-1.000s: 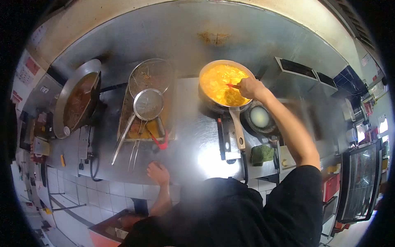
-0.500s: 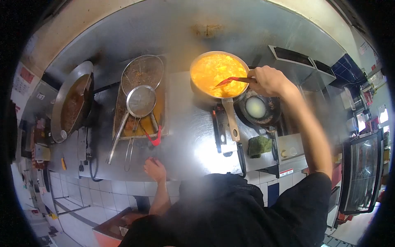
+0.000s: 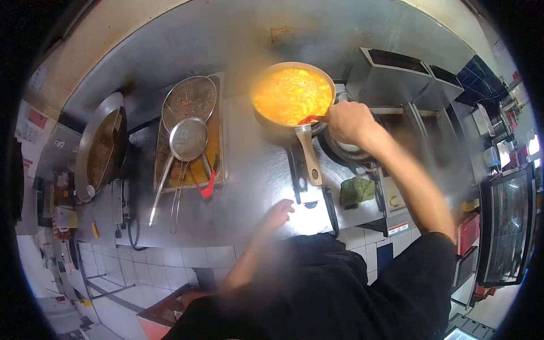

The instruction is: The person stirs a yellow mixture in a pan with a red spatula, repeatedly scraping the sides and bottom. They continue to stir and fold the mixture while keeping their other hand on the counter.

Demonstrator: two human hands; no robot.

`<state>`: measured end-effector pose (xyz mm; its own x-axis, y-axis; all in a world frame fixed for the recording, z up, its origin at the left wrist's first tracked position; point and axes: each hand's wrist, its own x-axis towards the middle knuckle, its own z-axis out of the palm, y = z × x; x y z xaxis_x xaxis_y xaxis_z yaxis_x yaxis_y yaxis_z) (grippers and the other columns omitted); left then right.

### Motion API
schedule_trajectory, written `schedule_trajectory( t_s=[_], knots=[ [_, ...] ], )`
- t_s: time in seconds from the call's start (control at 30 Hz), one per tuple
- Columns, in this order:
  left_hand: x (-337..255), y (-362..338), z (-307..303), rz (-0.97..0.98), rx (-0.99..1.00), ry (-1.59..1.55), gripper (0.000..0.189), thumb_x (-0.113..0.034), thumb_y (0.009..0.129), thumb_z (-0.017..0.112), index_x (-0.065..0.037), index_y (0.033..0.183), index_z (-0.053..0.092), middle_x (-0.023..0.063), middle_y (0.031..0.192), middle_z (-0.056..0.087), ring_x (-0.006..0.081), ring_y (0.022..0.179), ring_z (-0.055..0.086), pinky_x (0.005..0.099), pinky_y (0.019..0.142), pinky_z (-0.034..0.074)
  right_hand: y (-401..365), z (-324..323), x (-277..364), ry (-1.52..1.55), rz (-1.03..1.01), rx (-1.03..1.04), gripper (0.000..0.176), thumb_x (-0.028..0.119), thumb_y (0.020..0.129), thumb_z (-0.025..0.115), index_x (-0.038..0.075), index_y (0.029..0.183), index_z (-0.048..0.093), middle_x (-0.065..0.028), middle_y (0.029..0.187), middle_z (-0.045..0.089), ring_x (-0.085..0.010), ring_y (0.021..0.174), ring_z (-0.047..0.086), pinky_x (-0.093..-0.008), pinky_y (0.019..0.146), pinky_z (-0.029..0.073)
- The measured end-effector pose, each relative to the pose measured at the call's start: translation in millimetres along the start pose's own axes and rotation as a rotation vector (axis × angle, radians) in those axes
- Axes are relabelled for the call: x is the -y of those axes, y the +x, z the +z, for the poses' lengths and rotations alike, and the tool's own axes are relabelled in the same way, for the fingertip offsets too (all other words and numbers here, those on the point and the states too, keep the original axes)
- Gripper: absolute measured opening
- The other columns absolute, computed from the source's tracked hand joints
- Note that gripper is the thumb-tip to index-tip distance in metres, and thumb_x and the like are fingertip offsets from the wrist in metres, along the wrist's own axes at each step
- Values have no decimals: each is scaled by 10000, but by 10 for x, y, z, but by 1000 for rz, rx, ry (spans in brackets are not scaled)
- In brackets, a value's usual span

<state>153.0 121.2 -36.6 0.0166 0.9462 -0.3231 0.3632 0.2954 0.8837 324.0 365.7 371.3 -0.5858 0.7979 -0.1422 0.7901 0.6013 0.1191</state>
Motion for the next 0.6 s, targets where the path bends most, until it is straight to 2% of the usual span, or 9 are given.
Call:
schedule_trajectory(
  t_s=[0.03,0.13,0.23,0.3,0.37,0.47,0.5,0.57,0.6],
  knots=[
    [-88,139,86,-126,250,-2,421,-201,1060,565,-6,1431,600,147,1295,721,245,1016,731,407,897,576,36,48,36,12,25,12,234,134,897,627,-1,950,810,-264,947,785,-433,920,791,-530,832,636],
    [-882,45,64,-449,193,-334,445,-273,1037,599,-50,1421,622,94,1296,733,217,1000,715,368,748,573,225,256,-23,33,16,-53,226,135,885,637,-7,934,806,-261,934,786,-421,895,795,-525,808,636],
    [-957,-44,176,-411,162,-406,381,-247,1037,625,-46,1360,650,98,1288,734,212,960,721,349,724,566,477,478,-139,19,18,-130,213,156,905,645,19,951,802,-252,899,777,-424,845,786,-527,773,632],
    [-868,-116,411,-388,55,-568,564,-148,1021,706,2,1476,408,163,1285,727,235,902,759,337,675,568,669,521,-202,14,6,-180,206,175,924,649,38,970,796,-245,865,768,-429,799,777,-528,745,628],
    [-1310,-291,444,-515,-121,-748,661,-133,1031,713,6,1512,282,186,1250,735,262,928,775,353,649,573,813,517,-238,40,-7,-164,207,161,915,640,41,968,800,-247,880,770,-431,815,779,-522,752,629],
    [-1637,-405,275,-648,-33,-779,545,-165,1084,650,-7,1523,368,171,1323,731,267,1028,770,346,723,583,994,429,-191,46,11,-139,211,176,907,669,40,951,825,-225,928,797,-394,891,802,-504,763,637],
    [-1316,-337,387,-655,-39,-780,545,-165,1084,650,-7,1523,368,171,1323,731,267,1028,770,346,723,583,1053,406,-158,51,5,-136,211,176,907,669,40,951,825,-225,928,797,-394,891,802,-504,763,637],
    [-478,-156,677,-295,259,-875,451,-194,1132,572,-39,1538,452,139,1438,698,248,1155,732,330,819,577,1131,376,-106,30,-44,-189,213,163,927,649,63,959,834,-216,933,801,-379,894,805,-494,761,641],
    [-1096,-200,417,-600,221,-1095,408,-241,1169,508,-78,1543,511,107,1516,665,218,1249,674,307,887,555,1161,394,-61,34,-43,-188,213,163,927,649,63,959,834,-216,933,801,-379,894,805,-494,761,641]
  ],
)
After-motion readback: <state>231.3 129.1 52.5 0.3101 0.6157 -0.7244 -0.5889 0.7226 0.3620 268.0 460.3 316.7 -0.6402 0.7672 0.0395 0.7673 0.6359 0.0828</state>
